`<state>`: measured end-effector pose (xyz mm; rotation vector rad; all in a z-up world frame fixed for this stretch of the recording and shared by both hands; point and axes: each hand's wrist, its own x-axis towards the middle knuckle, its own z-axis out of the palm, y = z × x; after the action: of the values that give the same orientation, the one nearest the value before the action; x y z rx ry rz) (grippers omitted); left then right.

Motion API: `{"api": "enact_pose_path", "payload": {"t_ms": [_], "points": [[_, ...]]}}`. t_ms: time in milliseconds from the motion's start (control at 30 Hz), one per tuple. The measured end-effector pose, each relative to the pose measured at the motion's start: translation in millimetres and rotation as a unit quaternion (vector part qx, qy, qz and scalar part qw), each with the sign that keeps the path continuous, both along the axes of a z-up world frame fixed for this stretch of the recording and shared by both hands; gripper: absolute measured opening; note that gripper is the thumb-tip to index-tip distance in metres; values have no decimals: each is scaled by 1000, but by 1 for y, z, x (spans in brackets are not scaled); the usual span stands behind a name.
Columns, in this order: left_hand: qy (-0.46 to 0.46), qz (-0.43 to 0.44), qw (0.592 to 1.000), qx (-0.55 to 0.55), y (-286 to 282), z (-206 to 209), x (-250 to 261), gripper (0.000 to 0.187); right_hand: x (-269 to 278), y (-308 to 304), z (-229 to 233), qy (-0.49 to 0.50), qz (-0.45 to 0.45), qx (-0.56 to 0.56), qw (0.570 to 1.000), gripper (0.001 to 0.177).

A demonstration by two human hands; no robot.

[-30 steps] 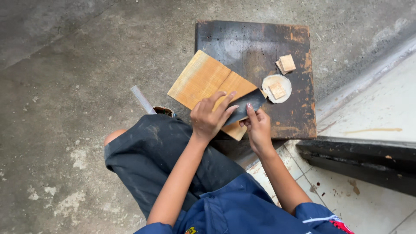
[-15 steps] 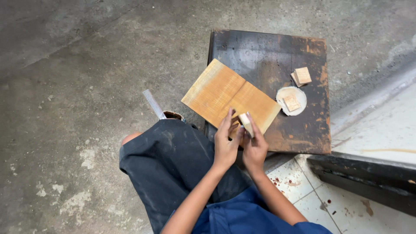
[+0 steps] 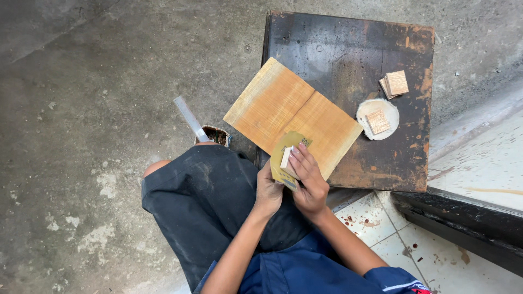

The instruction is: The person sands the surfaces and edges of a wooden block and a long wooden strip using a piece of sandpaper held by hand.

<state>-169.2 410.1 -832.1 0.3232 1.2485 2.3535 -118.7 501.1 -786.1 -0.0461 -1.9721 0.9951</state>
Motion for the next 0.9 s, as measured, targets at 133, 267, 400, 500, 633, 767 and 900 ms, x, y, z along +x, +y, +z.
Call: {"api": "enact_pose_path", "payload": {"t_ms": [133, 267, 400, 500, 633, 767, 900], "points": [[-24, 6, 1000, -4, -2, 2, 2, 82, 0, -7, 12, -25, 3, -29, 999, 37], [6, -19, 1000, -22, -3, 11, 2, 68, 0, -14, 29, -58, 30, -48, 997, 50], [14, -55, 998, -21, -3, 26, -3, 59, 1, -14, 33, -69, 28, -32, 997, 48], [26, -64, 997, -19, -6, 30, -7, 53, 0, -11, 26, -64, 8, 10, 998, 44], [-50, -40, 998, 2, -4, 50, -4, 53, 1, -9, 23, -63, 23, 29, 997, 35], [-102, -21, 993, 51, -4, 75, -9, 41, 2, -4, 27, -51, 72, 0, 996, 35], [-116, -10, 991, 64, 3, 45, -6, 42, 3, 4, 29, -59, 74, 38, 995, 35]]}}
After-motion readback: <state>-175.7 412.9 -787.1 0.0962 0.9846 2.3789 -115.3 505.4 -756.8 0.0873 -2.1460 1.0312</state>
